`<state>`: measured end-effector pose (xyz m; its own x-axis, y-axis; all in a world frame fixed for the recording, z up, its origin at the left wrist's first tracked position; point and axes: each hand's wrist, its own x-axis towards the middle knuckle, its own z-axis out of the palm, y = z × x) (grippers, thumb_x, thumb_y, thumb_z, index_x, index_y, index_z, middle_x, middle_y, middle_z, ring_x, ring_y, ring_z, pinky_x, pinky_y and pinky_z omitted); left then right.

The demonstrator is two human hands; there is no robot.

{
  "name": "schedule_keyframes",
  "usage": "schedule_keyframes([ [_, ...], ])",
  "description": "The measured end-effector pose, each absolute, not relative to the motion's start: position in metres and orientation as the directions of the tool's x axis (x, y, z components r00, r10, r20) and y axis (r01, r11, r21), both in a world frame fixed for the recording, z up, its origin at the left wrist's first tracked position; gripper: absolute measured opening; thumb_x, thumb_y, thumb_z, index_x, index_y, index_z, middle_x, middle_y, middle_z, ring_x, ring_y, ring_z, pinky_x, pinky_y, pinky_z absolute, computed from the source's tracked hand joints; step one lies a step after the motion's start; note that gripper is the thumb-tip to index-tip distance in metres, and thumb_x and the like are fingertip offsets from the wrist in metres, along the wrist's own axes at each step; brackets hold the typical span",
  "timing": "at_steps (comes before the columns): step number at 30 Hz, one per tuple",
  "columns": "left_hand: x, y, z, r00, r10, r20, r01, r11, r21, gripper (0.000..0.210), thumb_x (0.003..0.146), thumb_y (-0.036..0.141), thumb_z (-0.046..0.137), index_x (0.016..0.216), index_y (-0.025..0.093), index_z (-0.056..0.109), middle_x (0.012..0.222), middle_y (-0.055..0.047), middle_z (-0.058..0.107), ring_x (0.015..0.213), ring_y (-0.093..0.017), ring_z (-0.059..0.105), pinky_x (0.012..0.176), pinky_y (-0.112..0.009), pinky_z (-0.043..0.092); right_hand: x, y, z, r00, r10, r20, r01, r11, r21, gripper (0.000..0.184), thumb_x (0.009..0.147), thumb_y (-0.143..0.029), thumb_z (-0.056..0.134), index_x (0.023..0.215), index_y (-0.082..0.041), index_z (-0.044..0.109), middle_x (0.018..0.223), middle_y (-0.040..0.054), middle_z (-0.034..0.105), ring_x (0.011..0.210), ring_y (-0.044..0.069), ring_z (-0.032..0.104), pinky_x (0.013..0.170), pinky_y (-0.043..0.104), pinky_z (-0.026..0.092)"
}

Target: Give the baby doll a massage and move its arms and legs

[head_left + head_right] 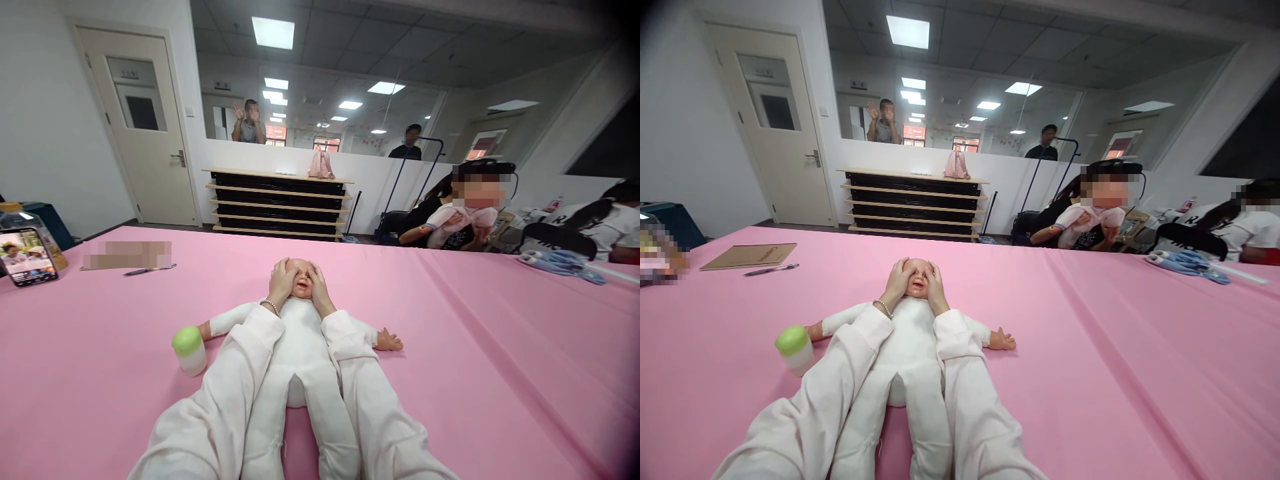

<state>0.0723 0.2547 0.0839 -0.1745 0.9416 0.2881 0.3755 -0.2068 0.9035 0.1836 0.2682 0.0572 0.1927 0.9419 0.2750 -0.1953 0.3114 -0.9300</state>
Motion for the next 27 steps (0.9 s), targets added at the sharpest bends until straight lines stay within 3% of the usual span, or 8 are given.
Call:
schedule_keyframes([
  [6, 0.0721, 0.2536, 0.0842, -0.180, 0.941, 0.288, 0.365, -0.208, 0.907, 0.039, 0.081, 0.038, 0.043, 0.115, 0.020, 0.048, 0.126, -0.008, 0.047, 0.118, -0.020, 0.041, 0.099, -0.032, 0.032, 0.1830, 0.2710, 0.0547, 0.236, 0.929, 0.286, -0.201, 0.335, -0.921, 0.041, 0.072, -0.049, 0.046, 0.099, -0.021, 0.057, 0.116, 0.0047, 0.054, 0.112, 0.018, 0.046, 0.099, 0.033, 0.033],
  [15, 0.0736, 0.2546, 0.0819, -0.191, 0.933, 0.306, 0.388, -0.215, 0.896, 0.047, 0.073, 0.039, 0.056, 0.115, 0.020, 0.048, 0.126, -0.009, 0.047, 0.118, -0.022, 0.042, 0.098, -0.032, 0.033, 0.1840, 0.2648, 0.0604, 0.198, 0.937, 0.289, -0.151, 0.320, -0.935, 0.047, 0.061, -0.042, 0.064, 0.102, -0.021, 0.054, 0.116, 0.0056, 0.053, 0.112, 0.020, 0.045, 0.099, 0.034, 0.033],
  [23, 0.0724, 0.2576, 0.0810, -0.188, 0.941, 0.282, 0.350, -0.204, 0.914, 0.038, 0.079, 0.031, 0.043, 0.115, 0.020, 0.049, 0.126, -0.008, 0.048, 0.118, -0.020, 0.042, 0.099, -0.031, 0.033, 0.1841, 0.2713, 0.0548, 0.207, 0.941, 0.266, -0.212, 0.309, -0.927, 0.035, 0.069, -0.040, 0.048, 0.098, -0.021, 0.055, 0.114, 0.0041, 0.054, 0.110, 0.017, 0.046, 0.097, 0.032, 0.035],
  [27, 0.0726, 0.2600, 0.0803, -0.203, 0.940, 0.275, 0.345, -0.194, 0.918, 0.034, 0.083, 0.029, 0.036, 0.113, 0.021, 0.050, 0.124, -0.006, 0.050, 0.118, -0.017, 0.042, 0.099, -0.030, 0.033, 0.1837, 0.2722, 0.0537, 0.227, 0.934, 0.277, -0.204, 0.324, -0.924, 0.036, 0.070, -0.044, 0.049, 0.097, -0.021, 0.056, 0.113, 0.0042, 0.055, 0.109, 0.018, 0.047, 0.098, 0.034, 0.034],
])
